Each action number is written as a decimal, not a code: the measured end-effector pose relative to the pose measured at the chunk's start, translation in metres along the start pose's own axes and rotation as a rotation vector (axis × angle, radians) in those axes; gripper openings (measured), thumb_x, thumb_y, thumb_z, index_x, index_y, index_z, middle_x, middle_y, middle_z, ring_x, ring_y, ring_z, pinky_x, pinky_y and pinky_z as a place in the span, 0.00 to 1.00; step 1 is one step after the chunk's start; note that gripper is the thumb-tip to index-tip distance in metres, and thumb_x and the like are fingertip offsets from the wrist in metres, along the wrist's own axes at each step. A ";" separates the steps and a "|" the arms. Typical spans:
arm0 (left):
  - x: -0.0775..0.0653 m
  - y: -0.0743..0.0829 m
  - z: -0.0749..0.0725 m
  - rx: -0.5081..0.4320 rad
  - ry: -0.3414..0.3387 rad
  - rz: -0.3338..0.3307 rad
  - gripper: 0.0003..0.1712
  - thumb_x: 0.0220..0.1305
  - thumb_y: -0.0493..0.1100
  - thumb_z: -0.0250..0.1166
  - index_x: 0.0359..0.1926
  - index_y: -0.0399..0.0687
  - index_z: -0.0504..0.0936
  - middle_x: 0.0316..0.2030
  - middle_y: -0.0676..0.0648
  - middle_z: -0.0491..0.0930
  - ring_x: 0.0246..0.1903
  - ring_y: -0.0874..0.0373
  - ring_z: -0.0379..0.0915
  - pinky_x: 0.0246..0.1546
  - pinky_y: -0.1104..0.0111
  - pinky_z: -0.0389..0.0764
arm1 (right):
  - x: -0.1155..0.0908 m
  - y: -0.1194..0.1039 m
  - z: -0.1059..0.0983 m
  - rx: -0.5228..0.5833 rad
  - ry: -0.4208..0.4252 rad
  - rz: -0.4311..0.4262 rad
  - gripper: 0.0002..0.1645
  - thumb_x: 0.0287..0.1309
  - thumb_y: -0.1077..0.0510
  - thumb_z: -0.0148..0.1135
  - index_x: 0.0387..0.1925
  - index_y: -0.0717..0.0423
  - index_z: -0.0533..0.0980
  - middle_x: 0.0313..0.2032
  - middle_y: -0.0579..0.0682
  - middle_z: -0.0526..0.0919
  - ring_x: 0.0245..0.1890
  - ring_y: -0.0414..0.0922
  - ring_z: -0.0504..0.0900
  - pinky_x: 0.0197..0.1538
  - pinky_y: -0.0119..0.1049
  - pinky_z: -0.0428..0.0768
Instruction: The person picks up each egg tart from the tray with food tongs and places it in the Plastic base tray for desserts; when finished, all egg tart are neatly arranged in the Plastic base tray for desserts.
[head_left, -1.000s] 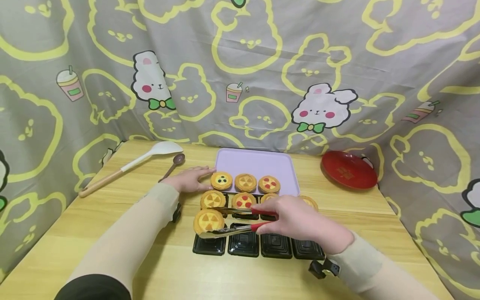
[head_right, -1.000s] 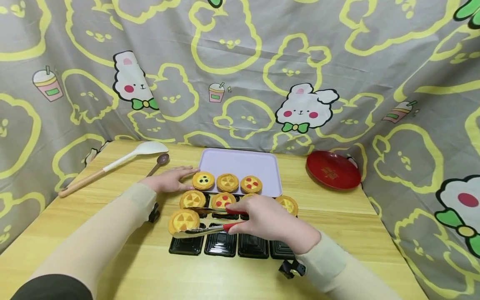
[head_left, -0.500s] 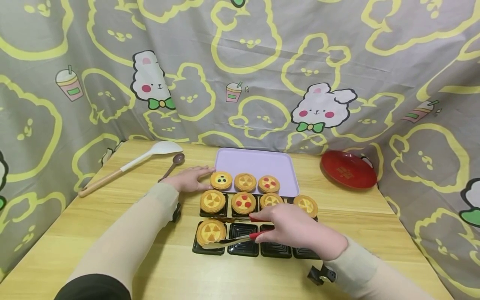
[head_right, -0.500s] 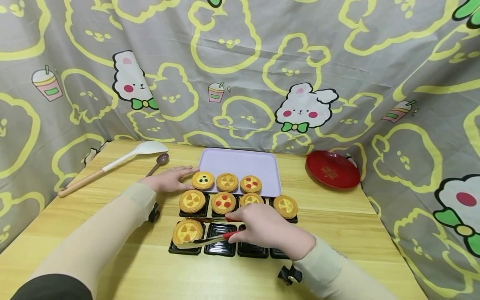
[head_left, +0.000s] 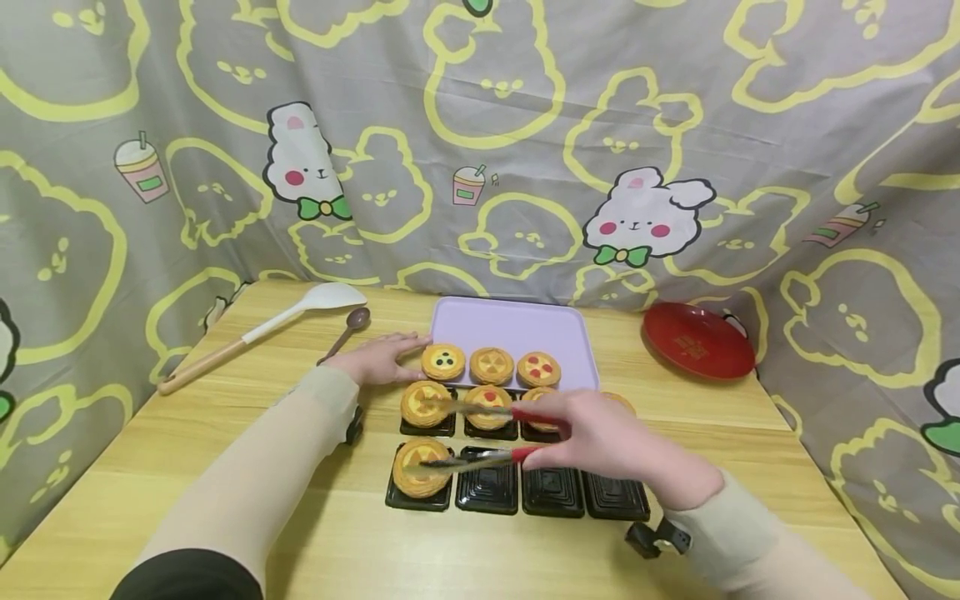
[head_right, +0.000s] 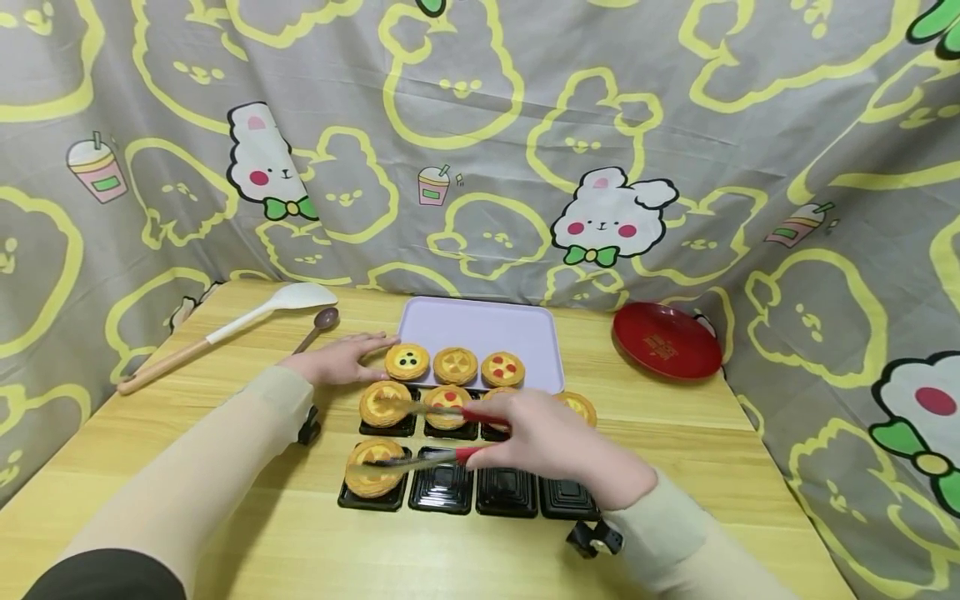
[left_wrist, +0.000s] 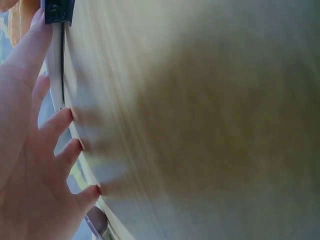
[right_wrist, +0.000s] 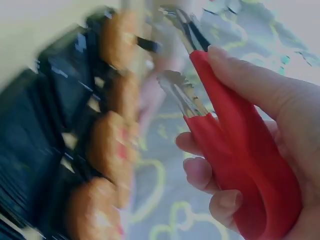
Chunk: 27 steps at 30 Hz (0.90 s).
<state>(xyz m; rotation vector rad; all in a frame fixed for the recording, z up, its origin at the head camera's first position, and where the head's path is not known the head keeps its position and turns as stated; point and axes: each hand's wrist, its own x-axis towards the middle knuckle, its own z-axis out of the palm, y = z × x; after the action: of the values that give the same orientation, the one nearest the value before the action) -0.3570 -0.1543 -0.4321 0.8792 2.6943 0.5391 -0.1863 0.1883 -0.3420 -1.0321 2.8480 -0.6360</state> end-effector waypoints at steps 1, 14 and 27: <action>0.000 0.000 0.000 -0.004 0.001 0.002 0.45 0.66 0.60 0.64 0.77 0.52 0.56 0.74 0.35 0.51 0.72 0.34 0.44 0.69 0.40 0.46 | -0.001 0.003 -0.006 0.031 0.019 0.021 0.40 0.48 0.35 0.74 0.61 0.46 0.78 0.45 0.37 0.84 0.29 0.36 0.76 0.34 0.33 0.78; 0.003 -0.003 0.004 0.001 0.009 0.012 0.45 0.66 0.58 0.64 0.77 0.52 0.57 0.74 0.35 0.51 0.72 0.34 0.45 0.69 0.39 0.47 | -0.022 0.089 -0.072 -0.021 0.162 0.369 0.45 0.51 0.33 0.70 0.61 0.60 0.77 0.55 0.57 0.82 0.48 0.49 0.80 0.49 0.50 0.80; 0.001 0.004 0.000 0.004 -0.012 -0.005 0.44 0.67 0.58 0.63 0.77 0.51 0.56 0.74 0.34 0.50 0.71 0.33 0.46 0.68 0.38 0.48 | -0.017 0.119 -0.048 0.046 0.040 0.426 0.42 0.48 0.37 0.75 0.55 0.63 0.80 0.47 0.56 0.85 0.41 0.47 0.81 0.45 0.46 0.82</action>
<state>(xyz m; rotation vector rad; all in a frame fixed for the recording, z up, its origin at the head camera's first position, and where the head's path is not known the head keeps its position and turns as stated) -0.3558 -0.1510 -0.4310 0.8737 2.6865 0.5260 -0.2531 0.2987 -0.3463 -0.3837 2.9288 -0.6781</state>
